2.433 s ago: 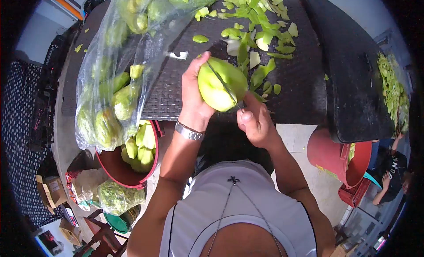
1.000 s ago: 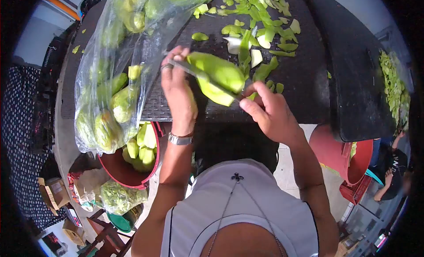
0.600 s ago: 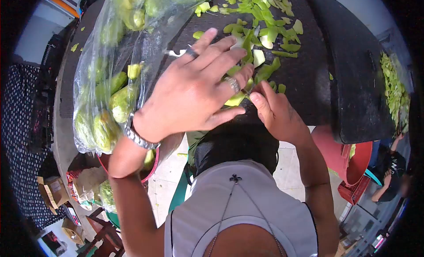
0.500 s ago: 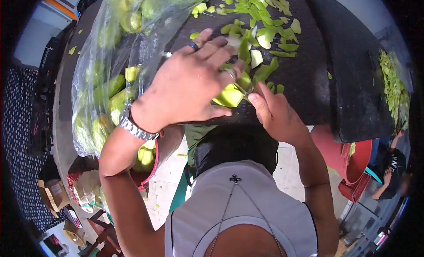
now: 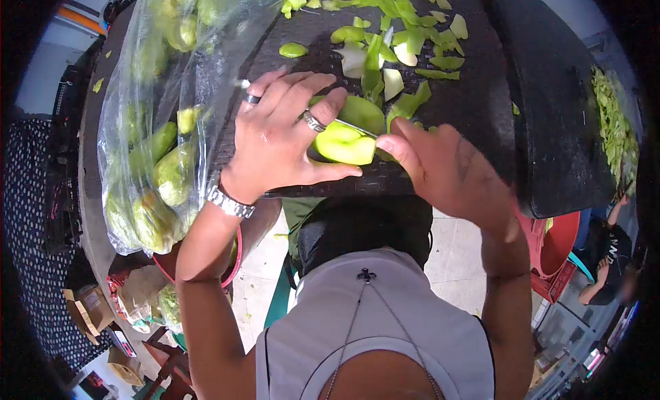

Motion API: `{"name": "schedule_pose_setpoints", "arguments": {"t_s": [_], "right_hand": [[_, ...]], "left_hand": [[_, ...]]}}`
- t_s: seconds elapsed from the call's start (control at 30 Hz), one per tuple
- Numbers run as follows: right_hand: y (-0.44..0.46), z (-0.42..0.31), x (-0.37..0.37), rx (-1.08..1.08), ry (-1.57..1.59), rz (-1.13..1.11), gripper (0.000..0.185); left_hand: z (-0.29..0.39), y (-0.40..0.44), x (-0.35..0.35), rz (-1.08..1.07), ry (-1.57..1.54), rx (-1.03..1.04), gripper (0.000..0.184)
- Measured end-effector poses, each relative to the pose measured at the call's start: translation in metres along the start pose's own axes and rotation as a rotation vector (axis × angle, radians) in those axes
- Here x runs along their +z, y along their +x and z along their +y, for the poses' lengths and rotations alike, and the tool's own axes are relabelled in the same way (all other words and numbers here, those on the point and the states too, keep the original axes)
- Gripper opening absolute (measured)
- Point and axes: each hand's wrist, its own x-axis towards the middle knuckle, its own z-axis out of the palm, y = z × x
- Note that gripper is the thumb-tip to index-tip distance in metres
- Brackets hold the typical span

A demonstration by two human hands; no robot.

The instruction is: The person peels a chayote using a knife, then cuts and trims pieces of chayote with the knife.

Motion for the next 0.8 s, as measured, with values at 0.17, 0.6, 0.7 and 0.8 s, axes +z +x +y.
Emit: {"name": "schedule_pose_setpoints", "arguments": {"t_s": [0.17, 0.6, 0.7, 0.8], "right_hand": [[0.021, 0.034, 0.021, -0.229, 0.034, 0.147, 0.027], [0.038, 0.054, 0.036, -0.310, 0.224, 0.145, 0.027], [0.027, 0.052, 0.100, -0.436, 0.043, 0.243, 0.023], [0.031, 0.057, 0.093, -0.464, -0.113, 0.242, 0.019]], "left_hand": [[0.008, -0.018, 0.016, 0.095, 0.016, -0.165, 0.082], [0.027, -0.023, 0.032, 0.165, 0.150, -0.277, 0.085], [0.027, -0.022, 0.023, 0.071, 0.145, -0.328, 0.089], [0.025, -0.017, 0.023, 0.057, 0.158, -0.340, 0.089]]}}
